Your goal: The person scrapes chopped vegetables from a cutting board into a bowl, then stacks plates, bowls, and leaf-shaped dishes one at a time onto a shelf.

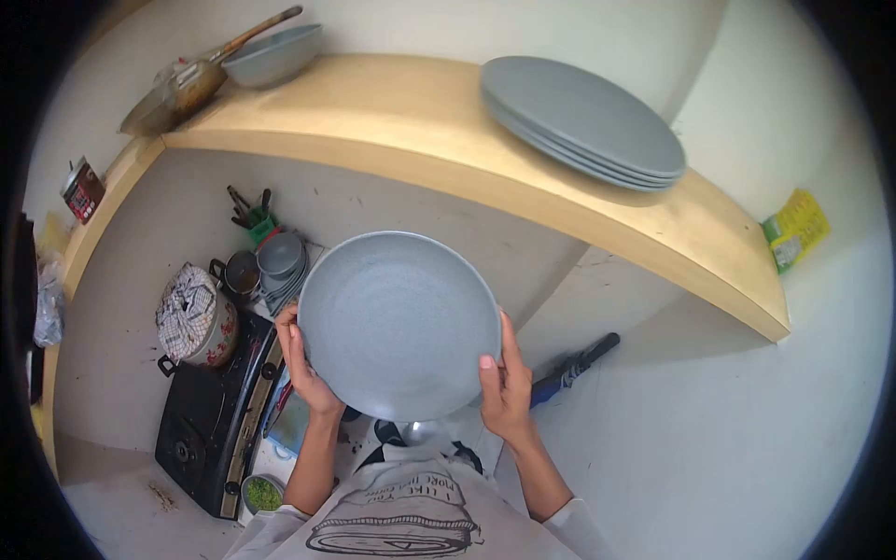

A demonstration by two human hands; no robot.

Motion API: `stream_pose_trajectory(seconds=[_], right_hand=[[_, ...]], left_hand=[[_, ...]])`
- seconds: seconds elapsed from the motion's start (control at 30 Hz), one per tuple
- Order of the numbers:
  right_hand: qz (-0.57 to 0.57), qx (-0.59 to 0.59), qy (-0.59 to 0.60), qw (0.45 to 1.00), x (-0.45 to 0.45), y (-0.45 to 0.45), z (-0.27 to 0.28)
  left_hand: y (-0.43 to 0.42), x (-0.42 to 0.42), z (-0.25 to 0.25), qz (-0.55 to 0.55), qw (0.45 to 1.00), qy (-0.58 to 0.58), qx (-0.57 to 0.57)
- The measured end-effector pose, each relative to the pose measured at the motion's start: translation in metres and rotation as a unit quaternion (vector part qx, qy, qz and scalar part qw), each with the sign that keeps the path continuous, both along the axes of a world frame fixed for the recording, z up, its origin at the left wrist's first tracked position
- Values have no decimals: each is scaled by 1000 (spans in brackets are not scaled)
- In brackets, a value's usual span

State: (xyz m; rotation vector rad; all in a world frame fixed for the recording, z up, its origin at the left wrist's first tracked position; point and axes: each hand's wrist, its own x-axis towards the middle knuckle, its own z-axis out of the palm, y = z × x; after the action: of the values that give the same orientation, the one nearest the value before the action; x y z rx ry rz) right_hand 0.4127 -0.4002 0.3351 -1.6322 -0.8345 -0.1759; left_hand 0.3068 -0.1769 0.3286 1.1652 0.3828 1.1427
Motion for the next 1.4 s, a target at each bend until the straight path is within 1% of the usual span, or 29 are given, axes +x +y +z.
stream_pose_trajectory(seconds=[0.07, 0.17, 0.27, 0.37, 0.47, 0.53, 0.6, 0.67, 0.73, 0.77, 0.83, 0.87, 0.97, 1.07, 1.17, 1.27, 1.33, 1.4], right_hand=[[-3, 21, -25, 999, 0, -26, 23], [22, 34, -22, 999, 5, -64, 53], [-11, 76, -122, 990, 14, -79, 96], [-52, 87, -154, 983, 21, -95, 143], [-90, 109, -198, 970, 44, -103, 190], [-84, 124, -130, 980, 52, -107, 226], [-77, 111, -66, 989, 68, -108, 255], [-71, 71, -6, 995, 89, -110, 279], [-54, 76, -24, 995, 112, -105, 293], [-45, 77, -32, 995, 125, -101, 297], [-57, 18, -49, 997, 156, -98, 307], [-63, -11, -56, 996, 169, -96, 308], [-100, -75, -68, 990, 200, -89, 308], [-127, -156, -81, 976, 217, -87, 305], [-153, -204, -95, 962, 238, -86, 292], [-144, -241, -63, 958, 223, -86, 293], [-147, -258, -78, 952, 224, -85, 291], [-144, -270, -85, 948, 231, -83, 287]], left_hand=[[-23, 10, 27, 12, 999, -18, 46], [-48, 21, 58, 21, 995, -29, 97], [-68, 34, 96, 51, 988, -36, 142], [-88, 45, 146, 50, 982, -38, 181], [-82, 59, 188, -10, 971, -48, 233], [-77, 74, 218, -60, 963, -50, 257], [-67, 90, 247, -119, 951, -40, 283], [-57, 102, 273, -118, 941, 40, 315], [-53, 120, 289, -123, 936, 39, 327], [-49, 127, 296, -122, 927, 68, 348], [-38, 138, 307, -118, 906, 128, 387], [-34, 145, 312, -116, 903, 154, 384], [-18, 166, 317, -101, 865, 236, 431], [-5, 184, 312, -102, 829, 271, 478], [12, 205, 300, -91, 792, 292, 528], [15, 214, 294, -91, 777, 308, 542], [19, 219, 294, -82, 760, 305, 569], [13, 214, 300, -114, 762, 349, 533]])
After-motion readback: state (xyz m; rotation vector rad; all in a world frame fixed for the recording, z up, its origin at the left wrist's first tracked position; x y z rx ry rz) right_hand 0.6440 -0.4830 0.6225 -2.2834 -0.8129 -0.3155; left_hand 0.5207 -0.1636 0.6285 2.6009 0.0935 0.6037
